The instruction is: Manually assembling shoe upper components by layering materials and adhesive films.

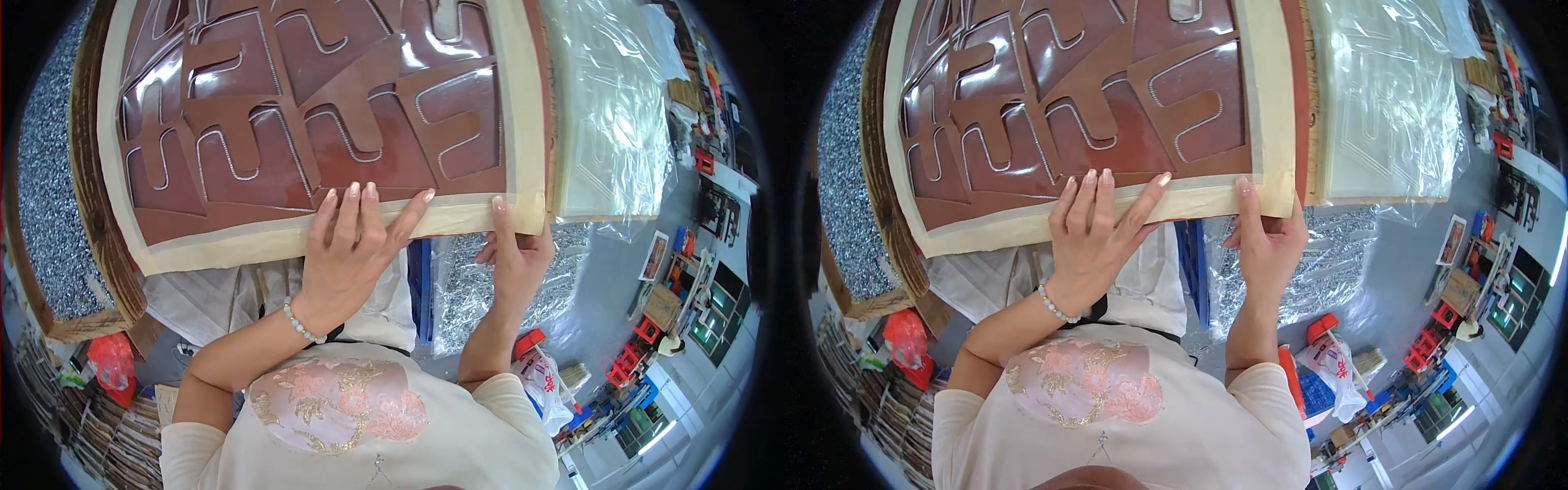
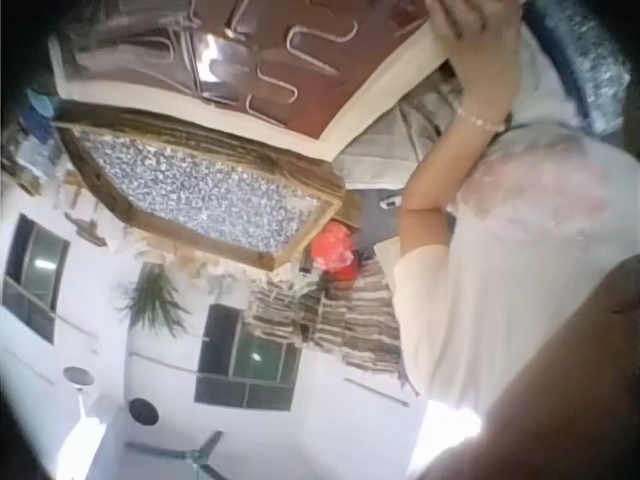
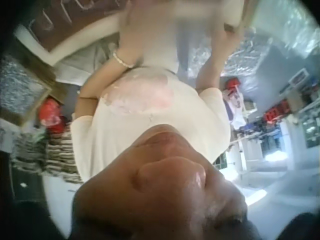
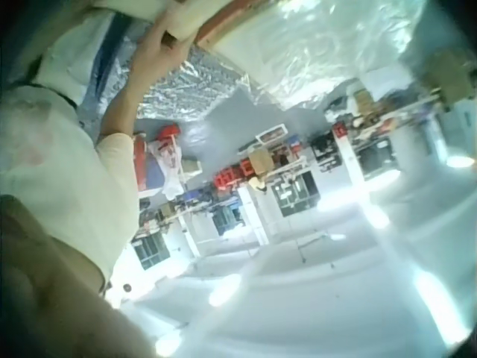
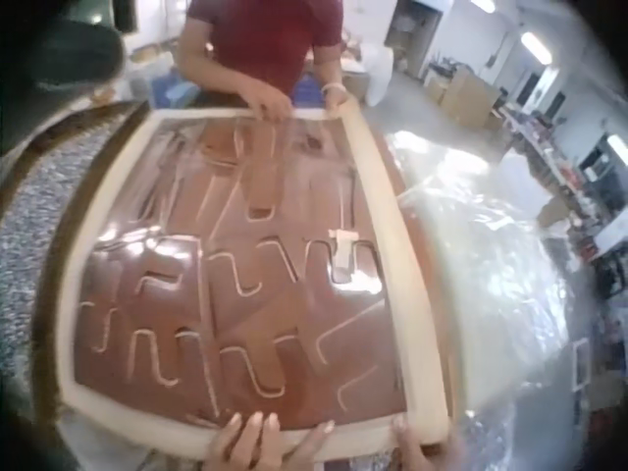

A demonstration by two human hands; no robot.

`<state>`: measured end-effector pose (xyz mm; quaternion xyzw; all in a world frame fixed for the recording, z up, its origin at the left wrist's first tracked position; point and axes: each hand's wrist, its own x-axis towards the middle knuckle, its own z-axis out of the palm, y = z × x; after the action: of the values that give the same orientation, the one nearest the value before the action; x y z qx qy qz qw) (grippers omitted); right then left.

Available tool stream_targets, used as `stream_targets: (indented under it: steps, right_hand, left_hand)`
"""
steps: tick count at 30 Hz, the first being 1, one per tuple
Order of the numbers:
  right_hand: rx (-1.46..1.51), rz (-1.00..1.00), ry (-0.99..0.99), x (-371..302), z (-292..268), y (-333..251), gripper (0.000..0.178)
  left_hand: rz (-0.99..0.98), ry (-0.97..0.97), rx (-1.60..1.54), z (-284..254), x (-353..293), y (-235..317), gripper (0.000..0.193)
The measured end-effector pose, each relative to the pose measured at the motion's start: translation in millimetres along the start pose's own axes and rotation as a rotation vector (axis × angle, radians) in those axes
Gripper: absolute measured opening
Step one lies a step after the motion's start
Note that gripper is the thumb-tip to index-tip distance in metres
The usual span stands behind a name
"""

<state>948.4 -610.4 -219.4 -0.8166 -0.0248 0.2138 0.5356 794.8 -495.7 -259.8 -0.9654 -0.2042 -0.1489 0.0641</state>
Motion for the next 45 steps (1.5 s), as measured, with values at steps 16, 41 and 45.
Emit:
stream_targets:
  steps: [16,41,45]
  right_hand:
    - [-0.314,-0.246,-0.084,52.2,-11.1,-12.6,0.025]
    - [-0.401,-0.346,-0.141,73.7,11.6,-48.5,0.034]
    - [-0.392,-0.383,-0.11,74.4,16.2,-44.3,0.033]
  left_hand:
    - [0.001,0.006,0.056,5.0,0.9,4.9,0.067]
    - [0.024,0.029,0.033,-18.5,-11.2,-10.7,0.068]
    - [0.02,0.043,0.042,-17.8,-10.9,-12.9,0.068]
